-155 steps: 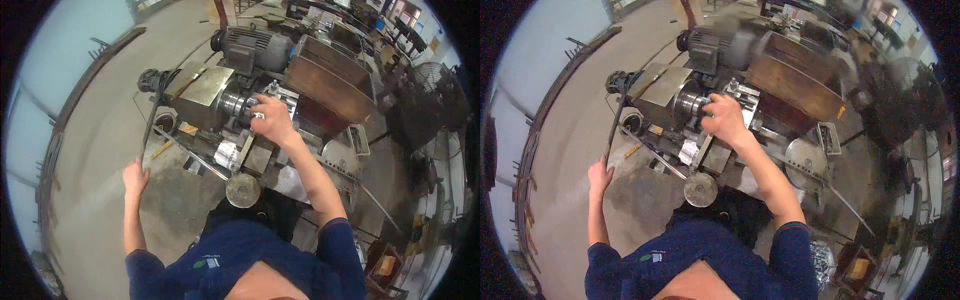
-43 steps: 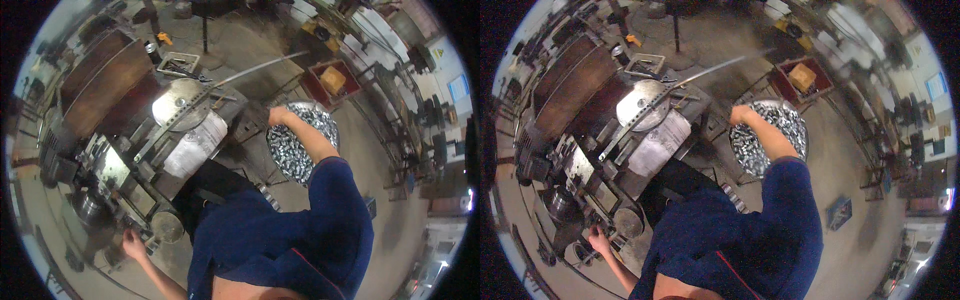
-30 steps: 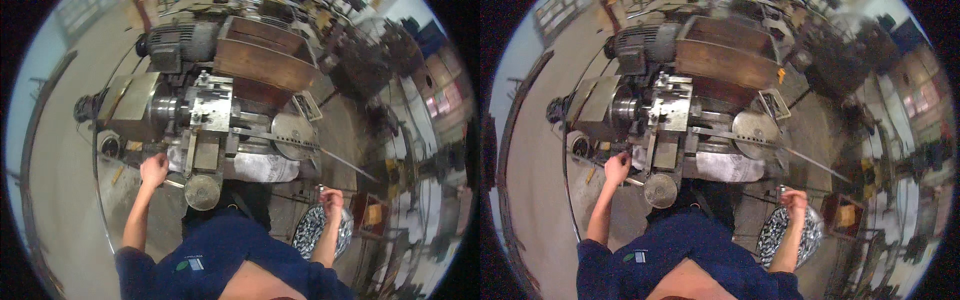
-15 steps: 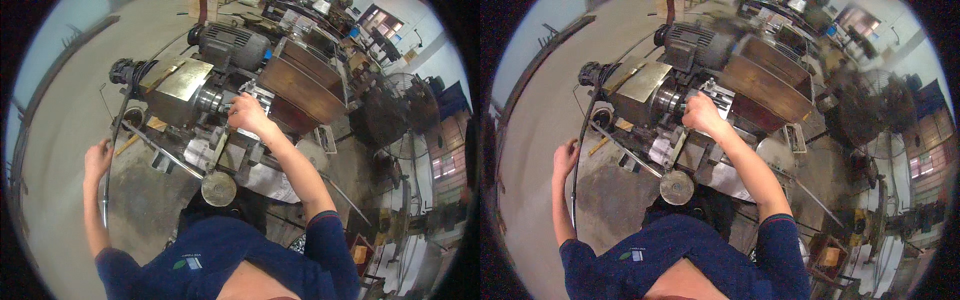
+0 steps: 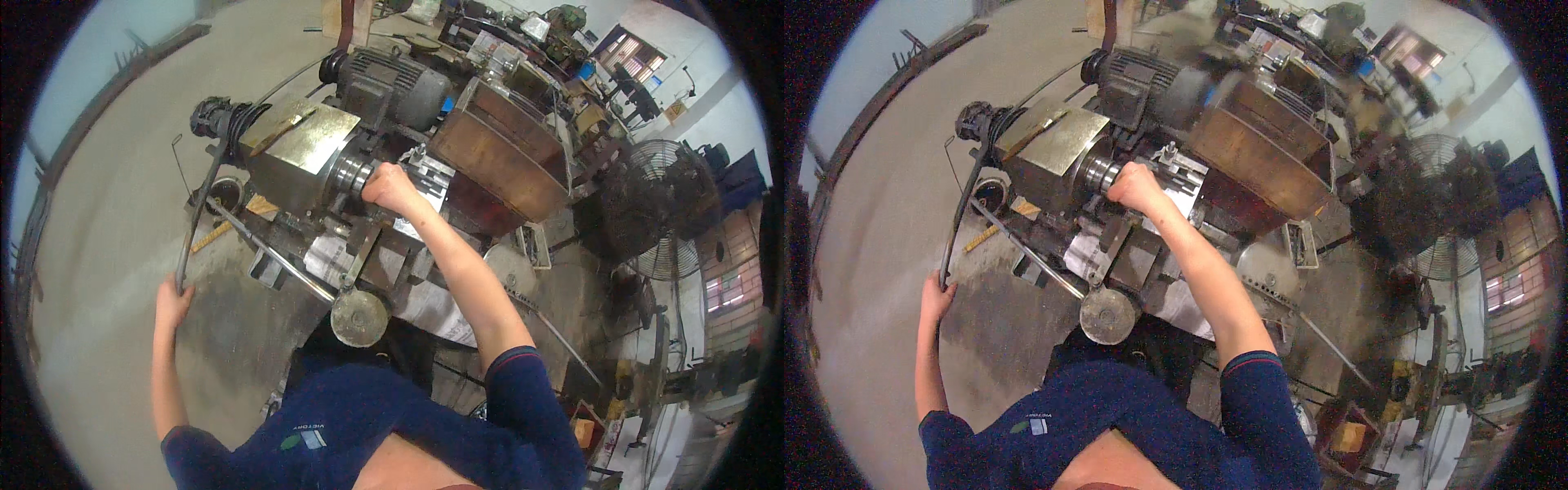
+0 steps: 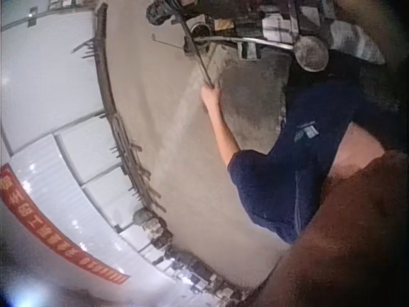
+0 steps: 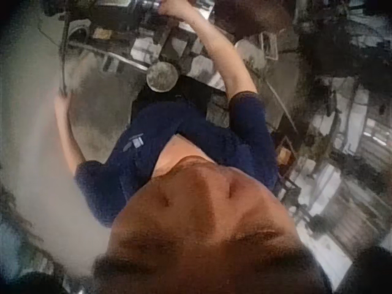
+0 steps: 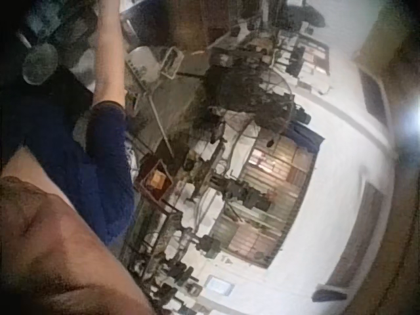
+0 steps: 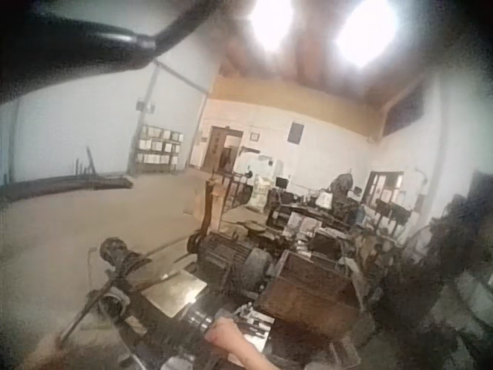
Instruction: The person operates a manual metalworking machine, likely a lathe, by turning a crank and adjusting components. They repeatedly insert small metal parts into the machine, manipulate the controls, and remove finished pieces.
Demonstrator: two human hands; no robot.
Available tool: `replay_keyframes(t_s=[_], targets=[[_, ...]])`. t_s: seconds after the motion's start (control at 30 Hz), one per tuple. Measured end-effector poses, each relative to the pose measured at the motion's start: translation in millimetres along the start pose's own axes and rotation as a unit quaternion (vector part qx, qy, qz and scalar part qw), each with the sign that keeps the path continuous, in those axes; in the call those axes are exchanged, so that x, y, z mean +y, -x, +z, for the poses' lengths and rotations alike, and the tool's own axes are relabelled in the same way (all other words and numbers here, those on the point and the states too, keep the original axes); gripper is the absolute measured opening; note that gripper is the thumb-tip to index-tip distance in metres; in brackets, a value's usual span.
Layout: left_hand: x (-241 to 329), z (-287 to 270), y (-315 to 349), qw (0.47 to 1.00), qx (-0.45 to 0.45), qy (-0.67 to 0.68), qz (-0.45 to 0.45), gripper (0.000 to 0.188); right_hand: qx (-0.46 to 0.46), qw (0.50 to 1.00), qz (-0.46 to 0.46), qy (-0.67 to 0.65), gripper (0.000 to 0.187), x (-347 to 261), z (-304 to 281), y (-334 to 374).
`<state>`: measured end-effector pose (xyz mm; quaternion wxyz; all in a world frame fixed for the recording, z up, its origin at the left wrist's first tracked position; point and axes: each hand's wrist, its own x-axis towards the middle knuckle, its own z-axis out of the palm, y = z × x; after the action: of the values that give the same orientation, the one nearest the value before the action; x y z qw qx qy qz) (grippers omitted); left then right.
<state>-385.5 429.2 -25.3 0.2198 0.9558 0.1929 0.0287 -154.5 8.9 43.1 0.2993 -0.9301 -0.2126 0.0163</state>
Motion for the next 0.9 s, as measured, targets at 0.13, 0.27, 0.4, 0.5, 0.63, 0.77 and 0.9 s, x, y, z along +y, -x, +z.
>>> replay_keyframes(t_s=[0.13,0.27,0.4,0.5,0.63,0.77,0.9], targets=[[4,7,-3,0.996,0.064,-0.052,0.017,0.029,0.096,0.994,-0.048,0.024,0.015,24,11,-22],[2,2,-4,0.995,0.039,-0.094,-0.016,0.025,0.118,0.992,0.041,0.004,0.019,-12,9,-18],[9,0,-4,0.987,0.025,-0.153,-0.039,0.021,0.097,0.989,0.109,-0.006,0.025,-25,-1,-3],[-18,-13,-29,0.974,0.012,-0.224,-0.012,0.018,0.131,0.983,0.127,-0.02,0.025,-15,-2,2],[-121,-48,-98,0.917,0.129,-0.363,0.108,0.007,0.126,0.982,0.136,-0.028,0.023,-21,4,-5],[-99,-41,-91,0.923,0.122,-0.348,0.113,0.004,0.155,0.979,0.12,-0.052,0.022,-19,0,1],[-94,-39,-85,0.923,0.13,-0.345,0.112,0.004,0.131,0.976,0.16,-0.063,0.023,-17,2,-8]])
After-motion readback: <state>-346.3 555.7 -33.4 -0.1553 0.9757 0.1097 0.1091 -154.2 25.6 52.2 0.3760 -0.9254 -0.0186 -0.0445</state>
